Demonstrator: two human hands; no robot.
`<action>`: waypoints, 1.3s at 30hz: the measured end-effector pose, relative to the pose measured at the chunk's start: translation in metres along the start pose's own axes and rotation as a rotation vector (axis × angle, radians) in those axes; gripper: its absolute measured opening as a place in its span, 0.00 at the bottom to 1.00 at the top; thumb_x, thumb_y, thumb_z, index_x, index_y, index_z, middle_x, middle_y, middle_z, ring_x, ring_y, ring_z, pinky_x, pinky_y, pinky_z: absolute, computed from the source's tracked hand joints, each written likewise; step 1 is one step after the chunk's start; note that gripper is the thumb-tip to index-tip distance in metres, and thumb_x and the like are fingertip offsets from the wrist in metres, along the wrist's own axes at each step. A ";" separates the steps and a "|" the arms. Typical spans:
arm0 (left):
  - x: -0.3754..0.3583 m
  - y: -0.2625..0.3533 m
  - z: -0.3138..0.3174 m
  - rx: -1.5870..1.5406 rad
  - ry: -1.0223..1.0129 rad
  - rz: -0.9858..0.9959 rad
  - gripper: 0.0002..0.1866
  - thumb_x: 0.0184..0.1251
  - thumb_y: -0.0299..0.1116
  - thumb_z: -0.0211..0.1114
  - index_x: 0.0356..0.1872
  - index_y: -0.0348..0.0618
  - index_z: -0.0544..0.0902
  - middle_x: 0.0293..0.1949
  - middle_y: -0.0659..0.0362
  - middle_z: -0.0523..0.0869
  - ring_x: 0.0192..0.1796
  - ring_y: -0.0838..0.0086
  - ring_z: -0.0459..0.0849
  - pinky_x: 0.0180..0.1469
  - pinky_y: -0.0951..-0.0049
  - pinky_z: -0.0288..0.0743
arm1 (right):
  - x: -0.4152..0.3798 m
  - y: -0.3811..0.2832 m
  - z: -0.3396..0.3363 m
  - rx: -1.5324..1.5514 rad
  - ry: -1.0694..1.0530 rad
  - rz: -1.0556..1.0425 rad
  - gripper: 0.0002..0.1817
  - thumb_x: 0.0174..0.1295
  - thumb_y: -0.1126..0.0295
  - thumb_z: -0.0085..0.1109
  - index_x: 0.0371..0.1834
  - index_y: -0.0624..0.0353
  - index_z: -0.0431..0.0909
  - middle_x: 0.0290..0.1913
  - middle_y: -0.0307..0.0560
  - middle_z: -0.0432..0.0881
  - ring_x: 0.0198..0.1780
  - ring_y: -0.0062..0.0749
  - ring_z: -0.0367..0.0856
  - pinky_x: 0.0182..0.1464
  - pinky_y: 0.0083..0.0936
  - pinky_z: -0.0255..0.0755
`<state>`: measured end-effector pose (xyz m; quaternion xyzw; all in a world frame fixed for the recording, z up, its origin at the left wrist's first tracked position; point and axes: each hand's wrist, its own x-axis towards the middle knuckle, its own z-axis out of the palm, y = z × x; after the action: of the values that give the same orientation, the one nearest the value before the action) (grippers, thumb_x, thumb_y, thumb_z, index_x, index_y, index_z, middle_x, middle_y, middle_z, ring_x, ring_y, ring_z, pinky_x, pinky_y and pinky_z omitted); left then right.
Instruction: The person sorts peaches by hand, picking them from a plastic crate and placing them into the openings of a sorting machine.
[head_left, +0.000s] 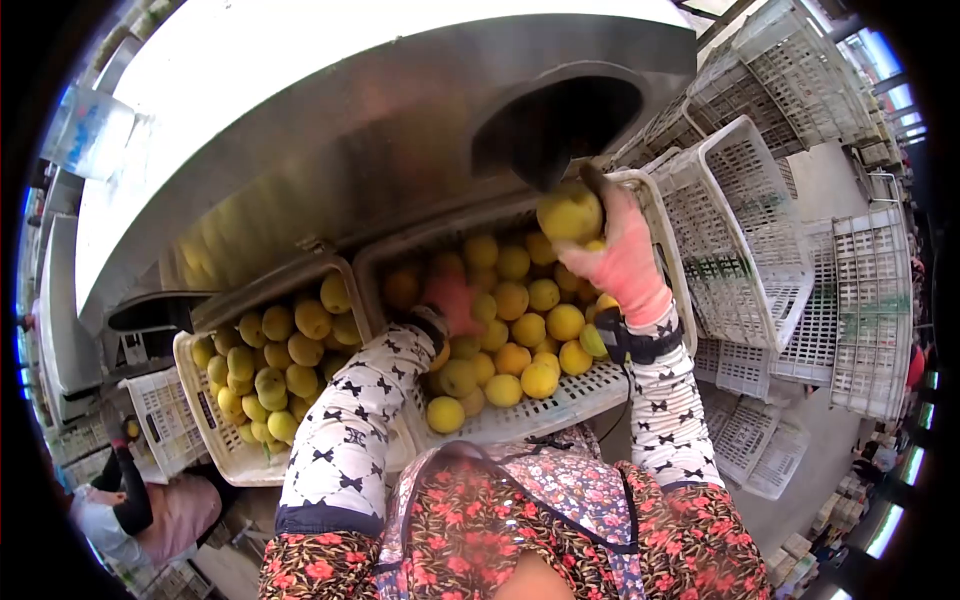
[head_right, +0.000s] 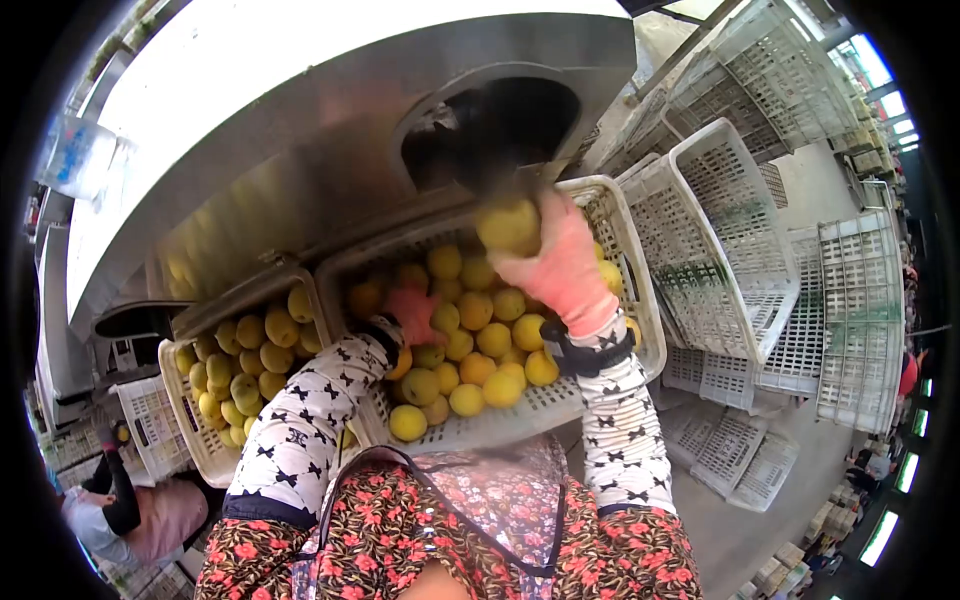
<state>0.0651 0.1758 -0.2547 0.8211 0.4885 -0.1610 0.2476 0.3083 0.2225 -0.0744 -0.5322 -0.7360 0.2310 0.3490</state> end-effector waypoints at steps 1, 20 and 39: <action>0.000 0.001 -0.001 -0.011 -0.022 -0.013 0.43 0.42 0.63 0.75 0.60 0.49 0.80 0.55 0.45 0.82 0.59 0.51 0.79 0.60 0.53 0.74 | 0.013 -0.008 0.004 -0.098 0.064 -0.016 0.44 0.39 0.60 0.76 0.64 0.63 0.71 0.55 0.64 0.77 0.56 0.59 0.77 0.61 0.44 0.72; -0.034 -0.013 -0.025 -1.190 0.127 -0.013 0.29 0.56 0.52 0.74 0.52 0.41 0.85 0.45 0.54 0.88 0.46 0.62 0.86 0.51 0.63 0.79 | -0.112 0.098 0.177 -0.536 -0.500 0.378 0.23 0.62 0.54 0.61 0.50 0.62 0.80 0.44 0.61 0.83 0.48 0.55 0.84 0.49 0.40 0.79; -0.066 0.028 0.046 -1.518 0.572 -0.139 0.40 0.70 0.68 0.54 0.70 0.45 0.70 0.61 0.57 0.79 0.61 0.70 0.78 0.65 0.72 0.71 | -0.090 0.088 0.147 -0.327 -0.661 0.482 0.33 0.50 0.49 0.71 0.55 0.60 0.77 0.56 0.61 0.78 0.56 0.55 0.80 0.54 0.40 0.78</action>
<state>0.0577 0.0909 -0.2518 0.4065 0.5585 0.4151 0.5920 0.2686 0.1713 -0.2570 -0.6345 -0.6896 0.3442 -0.0582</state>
